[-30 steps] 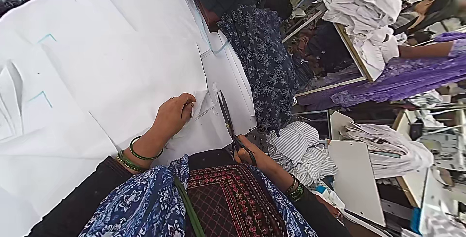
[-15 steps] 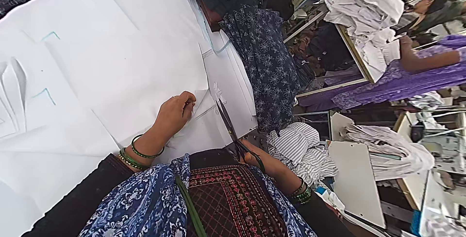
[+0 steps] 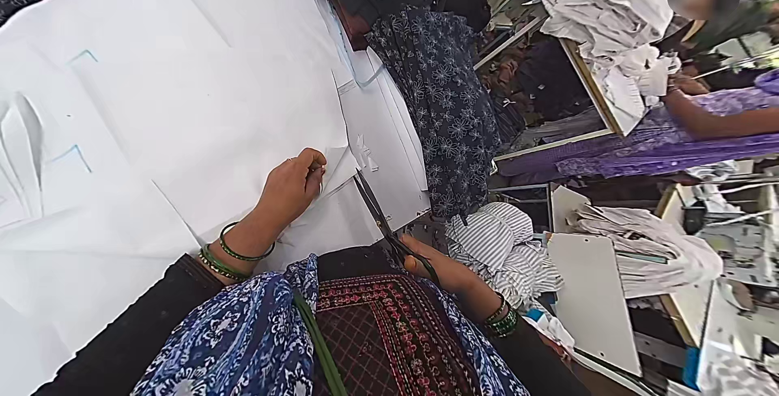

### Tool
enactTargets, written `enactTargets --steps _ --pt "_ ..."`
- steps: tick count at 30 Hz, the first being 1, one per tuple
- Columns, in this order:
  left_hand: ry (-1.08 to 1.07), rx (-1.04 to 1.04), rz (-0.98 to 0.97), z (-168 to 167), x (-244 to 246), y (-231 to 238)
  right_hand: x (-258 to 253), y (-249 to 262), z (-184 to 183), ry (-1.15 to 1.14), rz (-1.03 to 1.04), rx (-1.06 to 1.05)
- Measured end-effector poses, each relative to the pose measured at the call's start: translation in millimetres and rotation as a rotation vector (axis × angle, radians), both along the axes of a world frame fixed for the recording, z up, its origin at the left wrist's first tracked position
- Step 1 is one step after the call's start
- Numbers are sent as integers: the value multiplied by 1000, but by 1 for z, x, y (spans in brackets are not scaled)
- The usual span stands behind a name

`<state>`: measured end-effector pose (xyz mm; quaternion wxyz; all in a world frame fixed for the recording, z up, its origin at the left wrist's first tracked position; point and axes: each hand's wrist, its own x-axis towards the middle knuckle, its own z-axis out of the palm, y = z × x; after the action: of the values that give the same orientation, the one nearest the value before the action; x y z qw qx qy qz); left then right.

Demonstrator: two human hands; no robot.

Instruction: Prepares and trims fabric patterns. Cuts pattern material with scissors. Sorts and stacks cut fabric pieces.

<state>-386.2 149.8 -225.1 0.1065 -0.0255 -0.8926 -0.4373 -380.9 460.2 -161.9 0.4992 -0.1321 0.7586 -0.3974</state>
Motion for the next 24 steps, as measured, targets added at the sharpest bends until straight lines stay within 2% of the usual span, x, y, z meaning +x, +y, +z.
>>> enactTargets --steps 9,18,24 --pt "19 -12 -18 1 0 0 -5 -13 3 -8 -18 51" --pt "55 -21 -41 -2 0 -1 1 0 11 -5 -113 16" --pt "52 -27 -40 0 0 -1 -2 -1 15 -3 -70 18"
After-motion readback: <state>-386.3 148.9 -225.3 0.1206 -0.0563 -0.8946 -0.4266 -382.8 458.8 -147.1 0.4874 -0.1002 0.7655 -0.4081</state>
